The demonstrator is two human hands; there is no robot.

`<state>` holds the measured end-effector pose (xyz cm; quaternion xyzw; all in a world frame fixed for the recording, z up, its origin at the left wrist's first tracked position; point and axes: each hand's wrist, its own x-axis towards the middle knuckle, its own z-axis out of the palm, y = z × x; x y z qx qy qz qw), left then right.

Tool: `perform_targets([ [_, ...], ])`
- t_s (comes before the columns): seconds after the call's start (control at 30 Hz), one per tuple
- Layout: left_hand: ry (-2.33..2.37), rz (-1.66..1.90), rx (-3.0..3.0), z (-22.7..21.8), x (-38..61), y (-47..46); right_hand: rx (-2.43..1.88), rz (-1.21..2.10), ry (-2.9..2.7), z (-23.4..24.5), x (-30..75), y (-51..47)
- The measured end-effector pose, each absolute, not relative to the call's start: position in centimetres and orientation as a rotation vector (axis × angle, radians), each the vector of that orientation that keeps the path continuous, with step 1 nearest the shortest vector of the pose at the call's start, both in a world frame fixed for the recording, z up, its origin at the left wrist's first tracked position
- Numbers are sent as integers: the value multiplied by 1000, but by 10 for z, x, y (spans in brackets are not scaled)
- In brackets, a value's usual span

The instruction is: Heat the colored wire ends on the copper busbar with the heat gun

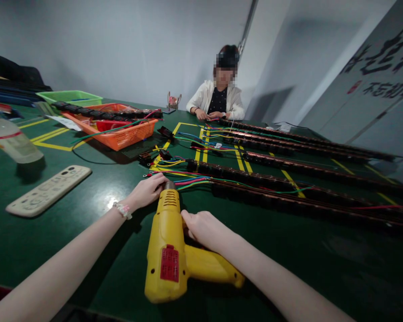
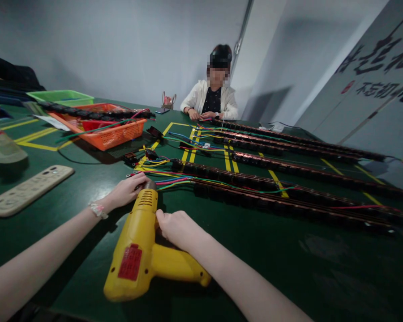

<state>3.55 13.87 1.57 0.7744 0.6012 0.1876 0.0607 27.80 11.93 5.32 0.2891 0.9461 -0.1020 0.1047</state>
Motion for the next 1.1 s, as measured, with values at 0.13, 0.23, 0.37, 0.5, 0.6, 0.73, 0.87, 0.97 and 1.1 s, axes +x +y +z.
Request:
perform_targets([
  [0.13,1837,572,2308,12,34,139,788,-275,2802,51,284,129],
  [0.23,1817,604,2308,10,33,141,794,-292,2798,54,290,131],
  [0.37,1799,730,2265,9,33,145,858,-333,2767,60,298,132],
  [0.5,1830,798,2198,10,32,150,928,-377,2726,63,309,133],
  [0.6,1825,733,2214,11,30,150,1011,-403,2694,64,320,134],
  [0.73,1810,663,2202,14,29,146,1136,-413,2655,65,333,137],
  [0.87,1784,612,2191,16,30,143,1228,-369,2620,67,340,137],
  [0.97,1781,639,2179,17,31,144,1247,-336,2605,69,340,137],
  [1.1,1740,706,2132,17,31,147,1273,-316,2587,70,337,137],
])
